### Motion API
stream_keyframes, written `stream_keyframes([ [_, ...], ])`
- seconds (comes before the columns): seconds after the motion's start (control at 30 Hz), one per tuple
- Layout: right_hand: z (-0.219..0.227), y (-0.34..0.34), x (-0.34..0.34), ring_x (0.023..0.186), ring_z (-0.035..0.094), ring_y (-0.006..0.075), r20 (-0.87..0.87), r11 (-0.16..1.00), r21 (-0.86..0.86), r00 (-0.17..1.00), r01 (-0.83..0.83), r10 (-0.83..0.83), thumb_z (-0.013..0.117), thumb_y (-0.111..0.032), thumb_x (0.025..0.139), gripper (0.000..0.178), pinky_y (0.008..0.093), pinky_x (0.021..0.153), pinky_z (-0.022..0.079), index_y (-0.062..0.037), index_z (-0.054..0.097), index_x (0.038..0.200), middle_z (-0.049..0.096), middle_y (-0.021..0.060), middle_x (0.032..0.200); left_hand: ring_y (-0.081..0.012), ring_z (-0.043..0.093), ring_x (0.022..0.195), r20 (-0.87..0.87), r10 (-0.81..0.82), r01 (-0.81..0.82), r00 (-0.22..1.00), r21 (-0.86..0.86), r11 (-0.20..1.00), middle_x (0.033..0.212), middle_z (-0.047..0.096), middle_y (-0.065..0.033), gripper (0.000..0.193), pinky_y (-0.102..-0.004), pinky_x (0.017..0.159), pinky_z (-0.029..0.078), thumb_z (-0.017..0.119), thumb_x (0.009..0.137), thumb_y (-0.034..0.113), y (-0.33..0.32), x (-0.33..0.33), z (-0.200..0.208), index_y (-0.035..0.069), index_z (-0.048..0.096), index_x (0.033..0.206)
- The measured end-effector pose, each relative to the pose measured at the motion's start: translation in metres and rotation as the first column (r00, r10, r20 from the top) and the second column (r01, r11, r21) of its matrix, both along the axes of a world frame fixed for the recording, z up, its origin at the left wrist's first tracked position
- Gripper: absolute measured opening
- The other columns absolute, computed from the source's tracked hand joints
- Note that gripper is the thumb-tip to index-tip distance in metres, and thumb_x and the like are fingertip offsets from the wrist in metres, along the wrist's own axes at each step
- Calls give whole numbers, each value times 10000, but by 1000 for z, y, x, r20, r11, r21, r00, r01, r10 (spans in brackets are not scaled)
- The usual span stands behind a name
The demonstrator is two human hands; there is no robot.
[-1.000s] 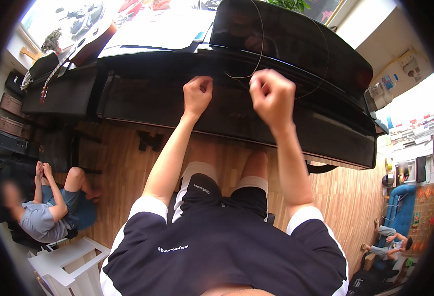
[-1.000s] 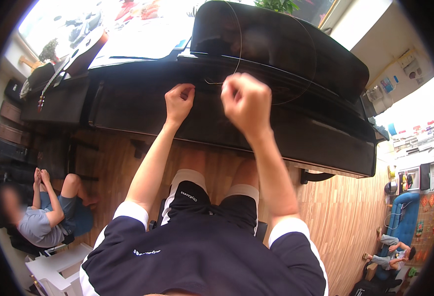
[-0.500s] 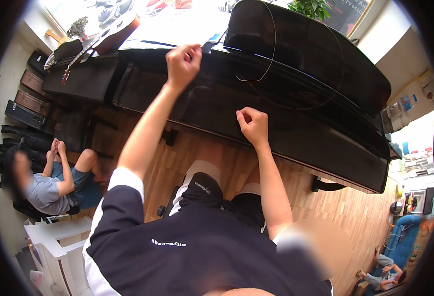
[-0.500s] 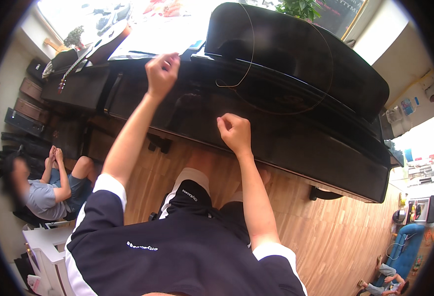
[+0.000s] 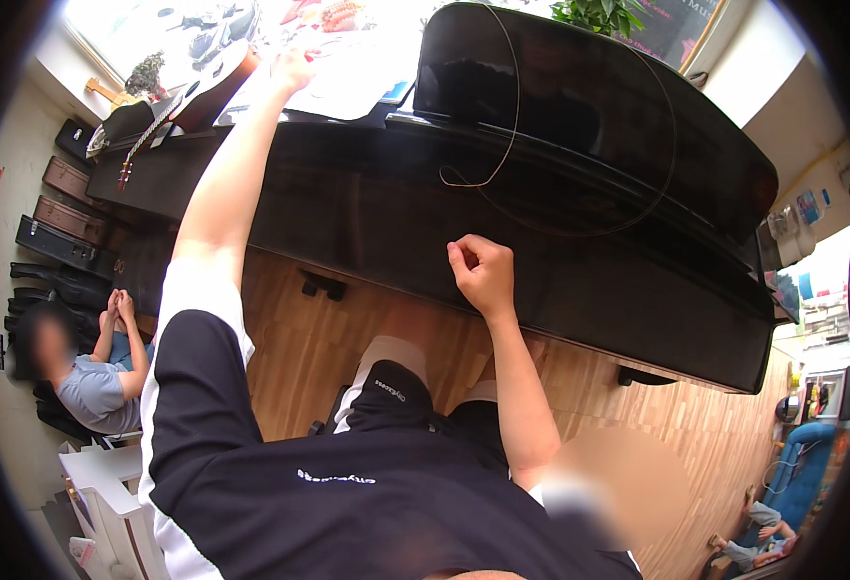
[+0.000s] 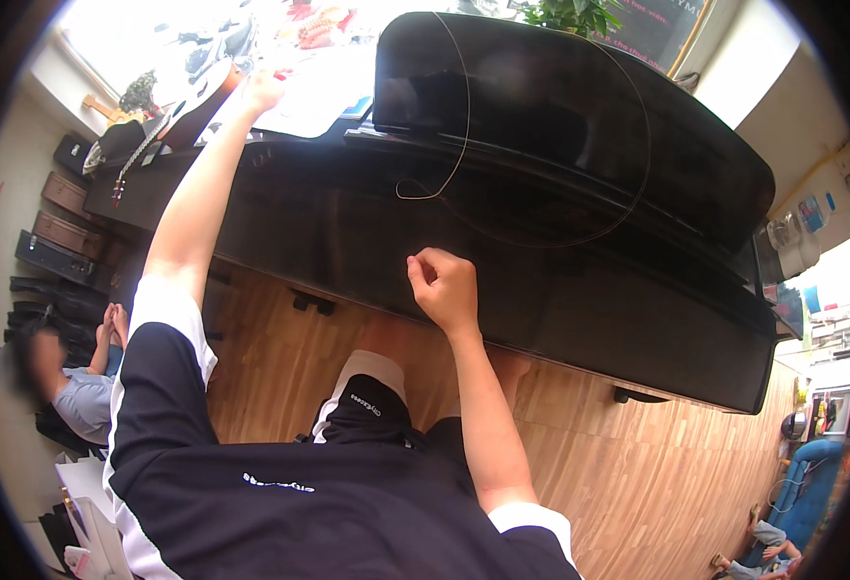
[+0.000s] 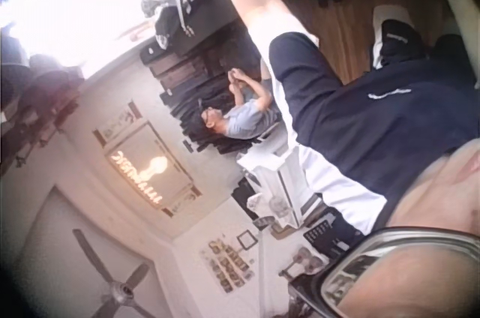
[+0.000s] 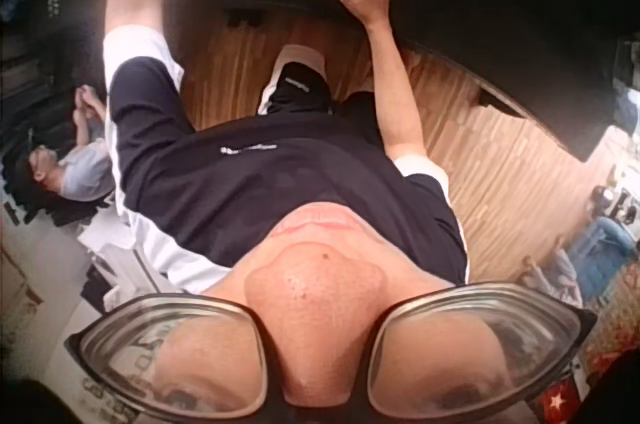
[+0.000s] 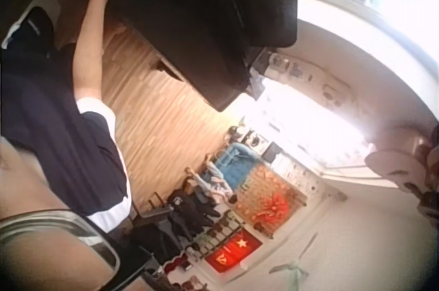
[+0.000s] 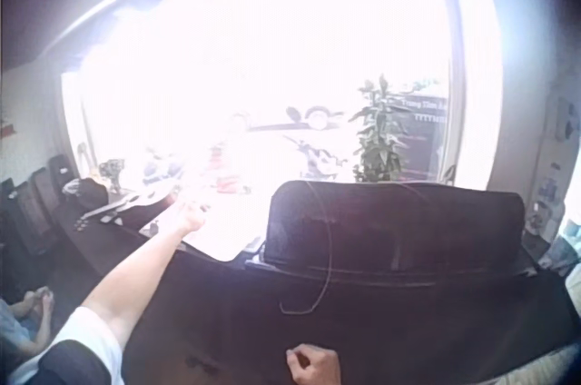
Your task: The person sits at a grand piano and repeatedly picks up thin metal piano strings from the piano surface. They manipulate the strings by hand, forming loops and straightening them, then place them back on the piano. The person briefly plays the piano keys before resuming string handling.
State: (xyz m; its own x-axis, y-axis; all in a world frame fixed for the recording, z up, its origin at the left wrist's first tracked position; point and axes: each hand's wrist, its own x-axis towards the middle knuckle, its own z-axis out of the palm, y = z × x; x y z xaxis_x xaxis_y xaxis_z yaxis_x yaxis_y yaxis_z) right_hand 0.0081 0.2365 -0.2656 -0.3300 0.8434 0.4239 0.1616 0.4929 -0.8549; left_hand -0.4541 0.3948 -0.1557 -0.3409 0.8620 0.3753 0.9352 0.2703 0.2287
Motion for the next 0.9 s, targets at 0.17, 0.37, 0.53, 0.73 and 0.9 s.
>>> stream_keyframes([
  [0.17,5,-2,1,540,606,221,52,998,-69,999,2,2,682,-105,853,154,321,520,449,-10,667,734,638,113,644,-252,692,1023,-119,44,-43,992,17,999,1052,739,-91,293,-378,920,517,601,863,213,24,-15,-13,168,745,1114],
  [0.37,4,-1,-2,526,594,211,47,999,-43,999,12,-10,683,-100,853,152,313,512,439,-9,662,733,629,110,635,-313,709,952,-132,-22,13,991,-63,998,977,737,-146,240,-416,880,535,596,929,293,31,-36,-1,153,727,1074],
  [0.53,3,1,-2,532,607,215,75,999,1,997,37,-37,679,-97,850,149,321,516,446,-7,662,733,636,115,641,-358,716,926,-185,169,-134,968,187,973,938,732,-179,221,-458,830,550,563,954,242,-2,15,25,99,684,1072],
  [0.73,4,4,2,579,660,217,111,999,-2,993,47,-47,673,-113,847,128,306,550,480,-13,691,771,671,129,678,-148,570,562,-143,-352,380,925,375,845,662,620,-90,139,-312,574,464,557,974,133,-113,127,76,57,661,1027],
  [0.9,4,10,10,605,647,141,-32,1000,-16,999,-8,7,696,-121,846,108,288,574,483,-14,713,841,702,83,708,-145,612,630,464,-658,732,592,30,680,699,654,-107,101,-306,620,507,686,855,54,-192,255,39,-41,679,887],
])
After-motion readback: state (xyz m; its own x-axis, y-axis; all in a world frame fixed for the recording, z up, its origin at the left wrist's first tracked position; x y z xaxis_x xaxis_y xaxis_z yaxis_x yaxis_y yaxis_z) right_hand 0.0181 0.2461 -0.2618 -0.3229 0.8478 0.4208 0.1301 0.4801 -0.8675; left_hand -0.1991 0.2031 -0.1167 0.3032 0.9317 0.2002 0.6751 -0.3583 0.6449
